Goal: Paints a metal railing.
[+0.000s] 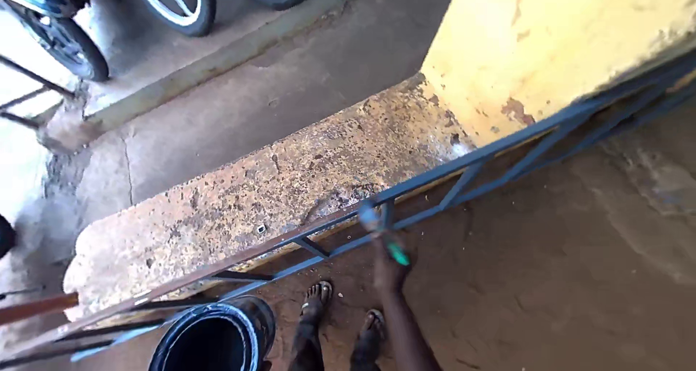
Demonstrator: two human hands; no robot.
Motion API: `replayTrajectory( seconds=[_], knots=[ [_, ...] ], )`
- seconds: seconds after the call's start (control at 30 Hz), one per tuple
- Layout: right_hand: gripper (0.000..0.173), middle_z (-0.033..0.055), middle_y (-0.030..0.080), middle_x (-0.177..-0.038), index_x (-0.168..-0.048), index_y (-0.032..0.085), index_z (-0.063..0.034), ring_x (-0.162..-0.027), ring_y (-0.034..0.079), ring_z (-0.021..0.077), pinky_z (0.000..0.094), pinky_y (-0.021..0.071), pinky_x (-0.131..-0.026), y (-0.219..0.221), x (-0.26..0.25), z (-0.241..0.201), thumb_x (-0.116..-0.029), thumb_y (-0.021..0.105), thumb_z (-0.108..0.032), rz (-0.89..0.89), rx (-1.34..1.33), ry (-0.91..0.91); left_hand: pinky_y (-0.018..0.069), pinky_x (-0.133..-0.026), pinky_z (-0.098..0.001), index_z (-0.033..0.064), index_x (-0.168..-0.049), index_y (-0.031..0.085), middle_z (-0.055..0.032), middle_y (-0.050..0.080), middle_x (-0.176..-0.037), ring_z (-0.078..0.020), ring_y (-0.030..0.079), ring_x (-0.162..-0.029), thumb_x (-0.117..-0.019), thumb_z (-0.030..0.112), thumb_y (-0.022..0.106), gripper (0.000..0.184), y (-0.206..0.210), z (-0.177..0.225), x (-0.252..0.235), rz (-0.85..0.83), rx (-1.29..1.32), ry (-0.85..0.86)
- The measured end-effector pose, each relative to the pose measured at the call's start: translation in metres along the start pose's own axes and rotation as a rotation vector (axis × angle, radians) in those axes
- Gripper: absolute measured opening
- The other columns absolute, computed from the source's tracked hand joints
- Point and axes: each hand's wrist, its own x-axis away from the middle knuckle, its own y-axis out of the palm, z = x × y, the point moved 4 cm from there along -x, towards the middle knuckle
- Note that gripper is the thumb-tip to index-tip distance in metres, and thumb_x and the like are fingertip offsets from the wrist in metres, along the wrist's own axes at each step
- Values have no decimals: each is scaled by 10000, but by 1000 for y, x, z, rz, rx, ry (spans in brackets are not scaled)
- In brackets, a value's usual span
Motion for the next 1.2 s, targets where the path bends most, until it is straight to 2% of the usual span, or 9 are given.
replayTrajectory(
  seconds=[0.1, 0.2, 0.27, 0.37, 0.43, 0.53, 0.83, 1.03, 1.2],
  knots=[
    [149, 55, 775, -894, -1001, 776, -12, -795, 741, 120, 326, 640, -749, 36, 43, -21, -889, 729, -99, -516, 67, -6, 504, -1089, -388, -146, -1381, 430, -176, 670, -1258, -174, 647, -1201, -604, 326, 986, 1065, 4, 0, 2, 28, 29, -40],
    [196, 108, 772, -941, -1070, 738, 30, -830, 753, 213, 397, 656, -764, 18, 45, -74, -930, 704, -103, -610, -121, 46, 483, -1112, -450, -81, -1445, 397, -193, 623, -1342, -244, 611, -1263, -641, 438, 950, 1105, 7, -24, 2, 24, 77, 67],
    [211, 85, 777, -969, -1097, 754, -57, -837, 755, 217, 405, 660, -762, 2, 40, -125, -933, 742, -188, -685, -216, 8, 462, -1143, -443, 98, -1511, 417, -98, 581, -1433, -213, 560, -1328, -622, 621, 891, 1135, 12, -58, 16, 60, 31, 129],
    [197, -54, 779, -1043, -1131, 769, -229, -877, 745, 84, 253, 644, -739, 6, 44, -202, -943, 752, -286, -956, -54, -336, 445, -1137, -474, 122, -1456, 484, -93, 643, -1362, -178, 594, -1287, -632, 779, 770, 1092, 19, -69, 12, 26, -87, 69],
    [202, -49, 773, -1086, -1129, 748, -194, -990, 738, 68, 240, 640, -847, 29, 57, -235, -939, 769, -259, -1159, 104, -572, 440, -1120, -504, 68, -1412, 523, -132, 673, -1313, -193, 623, -1249, -672, 817, 682, 1065, 26, -74, 8, 29, -134, 76],
    [174, 70, 779, -1030, -1046, 757, -71, -979, 746, 109, 267, 638, -851, 71, 92, -241, -918, 759, -189, -1362, 291, -774, 420, -1127, -533, 55, -1396, 537, -134, 678, -1311, -200, 633, -1241, -692, 788, 669, 1025, 28, -79, 6, -7, -134, 57],
    [188, 35, 764, -923, -985, 772, -134, -744, 737, 166, 341, 589, -552, 144, 152, -222, -910, 634, -237, -1530, 692, -1134, 390, -1158, -504, 76, -1411, 521, -105, 669, -1331, -164, 610, -1272, -704, 740, 678, 983, 2, -87, 0, 53, -117, 72],
    [163, -35, 779, -955, -986, 789, -140, -853, 725, 12, 218, 625, -764, 159, 141, -240, -906, 710, -257, -1556, 483, -787, 410, -1136, -505, 57, -1392, 542, -118, 682, -1308, -167, 630, -1243, -722, 785, 627, 993, -19, -89, -1, 111, -115, 31],
    [164, -7, 771, -852, -1002, 787, -125, -636, 690, 57, 209, 577, -534, 135, 107, -225, -887, 784, -242, -1365, 236, -64, 419, -1134, -510, 55, -1416, 519, -114, 673, -1326, -171, 629, -1243, -662, 779, 692, 1059, -23, -85, 5, 182, -87, -32]
  ],
)
